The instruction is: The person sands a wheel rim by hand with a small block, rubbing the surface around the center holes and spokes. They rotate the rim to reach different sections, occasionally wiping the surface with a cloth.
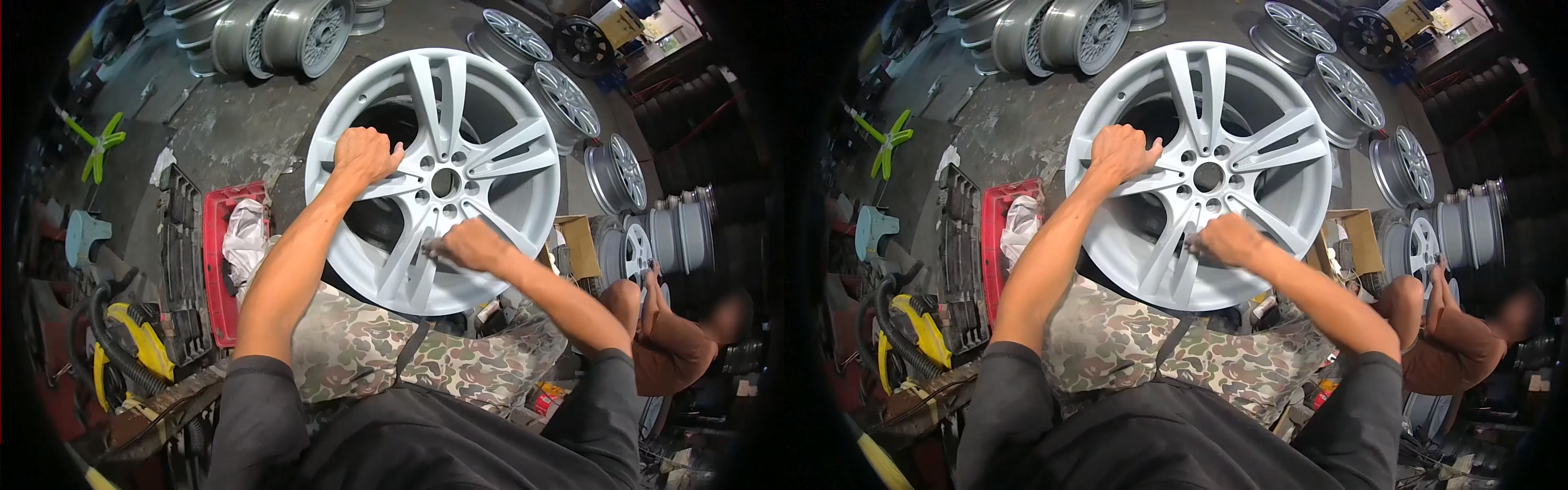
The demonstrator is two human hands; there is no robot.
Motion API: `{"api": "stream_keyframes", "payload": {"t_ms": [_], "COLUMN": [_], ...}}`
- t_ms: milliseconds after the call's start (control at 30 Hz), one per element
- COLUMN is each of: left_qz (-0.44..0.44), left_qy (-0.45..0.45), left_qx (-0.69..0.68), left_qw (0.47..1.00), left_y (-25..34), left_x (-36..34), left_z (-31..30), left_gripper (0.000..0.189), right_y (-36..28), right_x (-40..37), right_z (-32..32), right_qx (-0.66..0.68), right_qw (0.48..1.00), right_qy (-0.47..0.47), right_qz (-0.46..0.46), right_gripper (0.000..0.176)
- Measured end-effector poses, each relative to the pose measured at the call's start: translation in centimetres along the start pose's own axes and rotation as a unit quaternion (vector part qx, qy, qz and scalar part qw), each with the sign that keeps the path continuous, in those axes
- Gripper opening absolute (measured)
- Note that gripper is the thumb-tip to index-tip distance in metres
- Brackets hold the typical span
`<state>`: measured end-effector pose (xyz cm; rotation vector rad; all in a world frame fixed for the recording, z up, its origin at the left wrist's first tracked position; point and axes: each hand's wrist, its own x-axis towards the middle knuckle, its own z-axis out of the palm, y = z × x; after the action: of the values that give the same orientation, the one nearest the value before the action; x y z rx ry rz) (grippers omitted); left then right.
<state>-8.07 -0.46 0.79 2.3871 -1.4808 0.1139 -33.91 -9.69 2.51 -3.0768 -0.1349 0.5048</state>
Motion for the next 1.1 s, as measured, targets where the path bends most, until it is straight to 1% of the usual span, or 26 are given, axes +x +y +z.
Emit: {"api": "stream_keyframes", "payload": {"t_ms": [67,133,167,233,267,367,400,433,500,533,567,633,767,800,833,900,933,967,1033,1067,1100], "left_qz": [0.016,0.010,0.012,0.007,0.011,0.014,0.009,0.011,0.004,0.005,0.005,0.000,-0.001,-0.001,0.022,0.018,0.017,0.011,0.006,0.010,0.014], "left_qy": [0.019,0.012,0.006,0.003,0.013,0.014,0.007,0.007,-0.016,-0.021,-0.025,-0.031,-0.027,-0.029,0.019,0.006,0.004,-0.008,-0.020,-0.011,0.000], "left_qx": [0.002,0.007,0.010,0.002,0.003,0.007,0.008,0.009,0.042,0.040,0.037,0.033,0.030,0.030,0.016,0.006,0.005,0.009,0.010,0.007,0.004], "left_qw": [1.000,1.000,1.000,1.000,1.000,1.000,1.000,1.000,0.999,0.999,0.999,0.999,0.999,0.999,0.999,1.000,1.000,1.000,1.000,1.000,1.000], "left_y": [-0.4,-0.4,-0.3,-0.3,-0.4,-0.3,-0.2,-0.1,-0.1,0.0,0.0,0.0,0.3,0.1,-0.2,-0.5,-0.4,-0.2,0.0,0.0,0.0], "left_x": [-0.1,-0.2,-0.3,-0.1,-0.1,-0.2,-0.2,-0.2,-0.3,-0.5,-0.3,-0.5,-0.1,-0.3,-0.4,-0.3,-0.4,-0.3,-0.1,-0.2,-0.2], "left_z": [0.6,0.3,0.2,0.3,0.5,0.2,0.1,-0.2,-0.4,-0.3,-0.4,-0.2,-1.0,-0.7,-0.3,0.2,0.0,-0.1,-0.1,-0.1,-0.1], "left_gripper": [0.059,0.059,0.059,0.058,0.058,0.058,0.058,0.058,0.055,0.055,0.055,0.054,0.055,0.055,0.058,0.058,0.058,0.058,0.059,0.059,0.059], "right_y": [-1.0,-1.5,-1.2,0.1,0.6,0.6,0.1,0.3,0.5,1.1,1.8,3.2,2.1,1.4,0.5,-1.3,-2.0,-2.8,-4.0,-3.7,-3.0], "right_x": [1.1,2.0,1.6,0.4,0.2,1.1,2.4,2.9,3.9,3.3,2.6,1.9,2.5,3.0,3.4,2.5,1.4,0.2,-0.8,-0.8,-0.6], "right_z": [2.5,3.4,3.6,0.9,0.2,0.5,1.0,1.8,3.1,2.4,1.3,-0.3,1.1,2.6,3.3,4.1,4.0,3.9,1.9,2.0,1.9], "right_qx": [-0.006,-0.057,-0.053,-0.006,0.002,0.010,-0.020,-0.020,-0.095,-0.040,-0.009,-0.013,0.016,0.007,-0.003,-0.004,0.036,0.066,-0.006,-0.004,0.010], "right_qw": [1.000,0.998,0.998,0.999,0.998,0.999,0.997,0.997,0.994,0.999,1.000,0.999,0.999,0.998,0.998,0.996,0.998,0.997,0.995,0.995,0.999], "right_qy": [-0.003,-0.027,-0.027,0.019,-0.010,-0.002,-0.052,-0.050,-0.049,-0.028,-0.015,-0.034,-0.038,-0.040,-0.041,-0.050,-0.042,-0.041,-0.099,-0.099,-0.018], "right_qz": [0.000,0.031,0.030,0.038,0.056,0.033,0.055,0.056,0.035,0.003,0.002,0.032,0.034,0.043,0.051,0.073,0.032,-0.004,0.018,0.020,0.049], "right_gripper": [0.020,0.025,0.025,0.028,0.029,0.028,0.029,0.029,0.029,0.030,0.034,0.038,0.043,0.041,0.039,0.034,0.031,0.025,0.019,0.019,0.019]}}
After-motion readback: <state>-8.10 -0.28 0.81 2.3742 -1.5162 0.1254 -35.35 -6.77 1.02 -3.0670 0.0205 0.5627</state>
